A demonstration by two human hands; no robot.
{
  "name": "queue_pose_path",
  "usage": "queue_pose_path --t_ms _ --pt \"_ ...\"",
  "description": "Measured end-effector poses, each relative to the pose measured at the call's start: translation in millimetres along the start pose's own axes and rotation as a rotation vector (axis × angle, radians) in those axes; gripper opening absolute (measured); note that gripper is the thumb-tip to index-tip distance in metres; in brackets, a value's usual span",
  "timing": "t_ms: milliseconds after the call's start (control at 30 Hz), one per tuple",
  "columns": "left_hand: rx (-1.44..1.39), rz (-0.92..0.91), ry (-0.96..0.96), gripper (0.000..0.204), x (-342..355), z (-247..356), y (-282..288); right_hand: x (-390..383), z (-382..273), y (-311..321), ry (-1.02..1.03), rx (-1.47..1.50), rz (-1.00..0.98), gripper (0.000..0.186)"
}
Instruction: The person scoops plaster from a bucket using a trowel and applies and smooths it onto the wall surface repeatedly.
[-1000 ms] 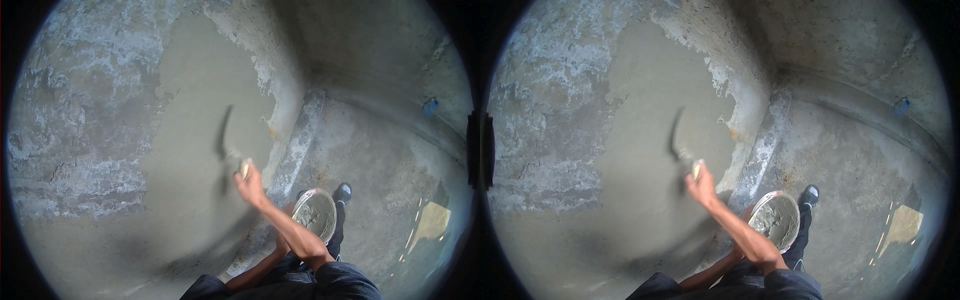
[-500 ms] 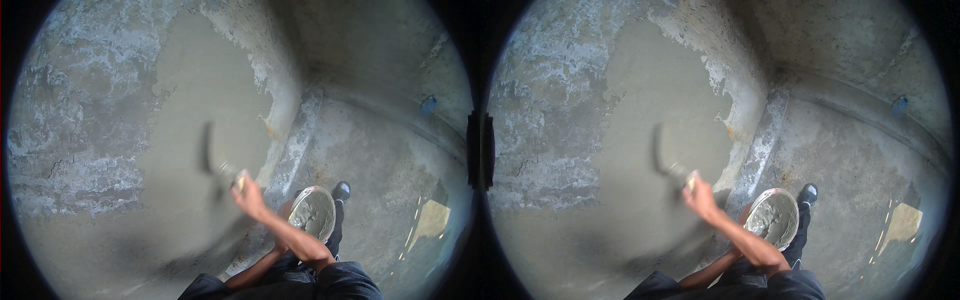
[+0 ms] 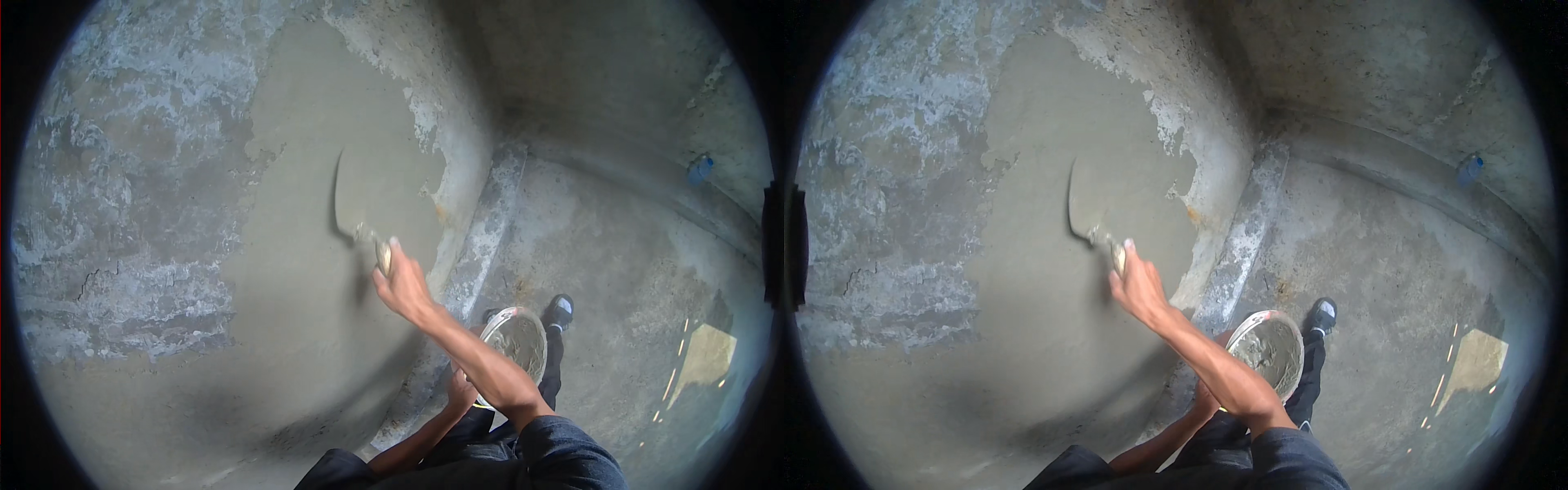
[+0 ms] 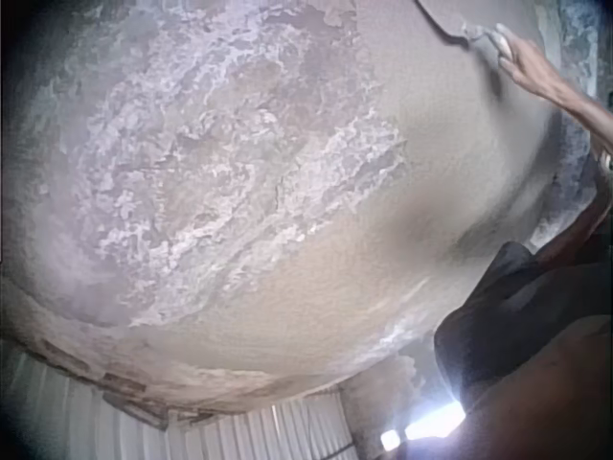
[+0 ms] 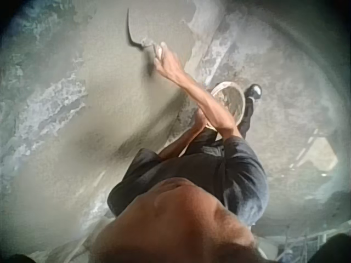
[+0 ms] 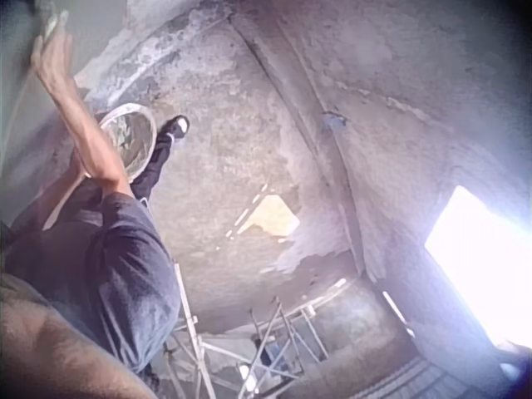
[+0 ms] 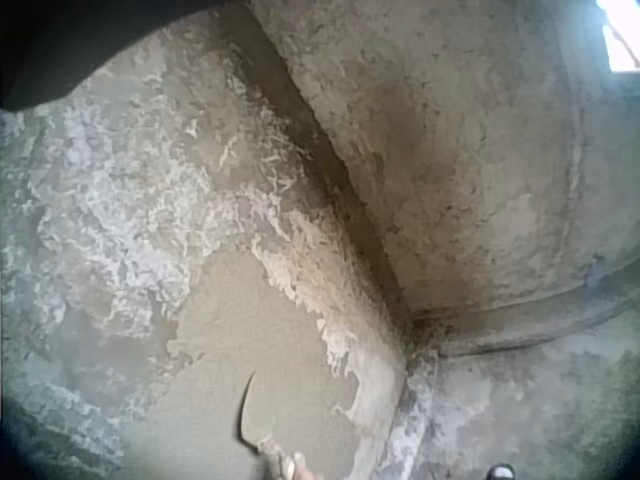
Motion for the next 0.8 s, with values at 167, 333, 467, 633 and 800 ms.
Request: queue_pose_path --t_ms 167,333,467,633,800 --pt "0.000 -0.089 0.160 0.042 5 26 -2 0 68 37 -0.039 0.113 0.226 0.062" --pt "0.034 0.009 0.139 0.038 9 17 -4 36 98 28 -0.271 0.347 0.182 0.053" --pt "-0.118 0.053 0.066 0.038 11 -9 0 24 6 16 -0.049 0.196 0.032 0.048" --pt "-0.098 0.065 0.030 0.042 11 20 6 21 15 44 -0.009 0.113 0.096 0.060" --pt "-0.017 -0.013 0.129 0.044 5 16 3 36 81 53 -0.173 0.123 0.050 0.065"
Point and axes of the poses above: each hand's wrist, its own x-axis towards the middle knuckle, its own y-axis out of the back of the hand, z = x × y, the point moved 9 cm from there along x, towards the middle knuckle, and after that the axes turned 6 degrees about x, right-handed, at the moved point
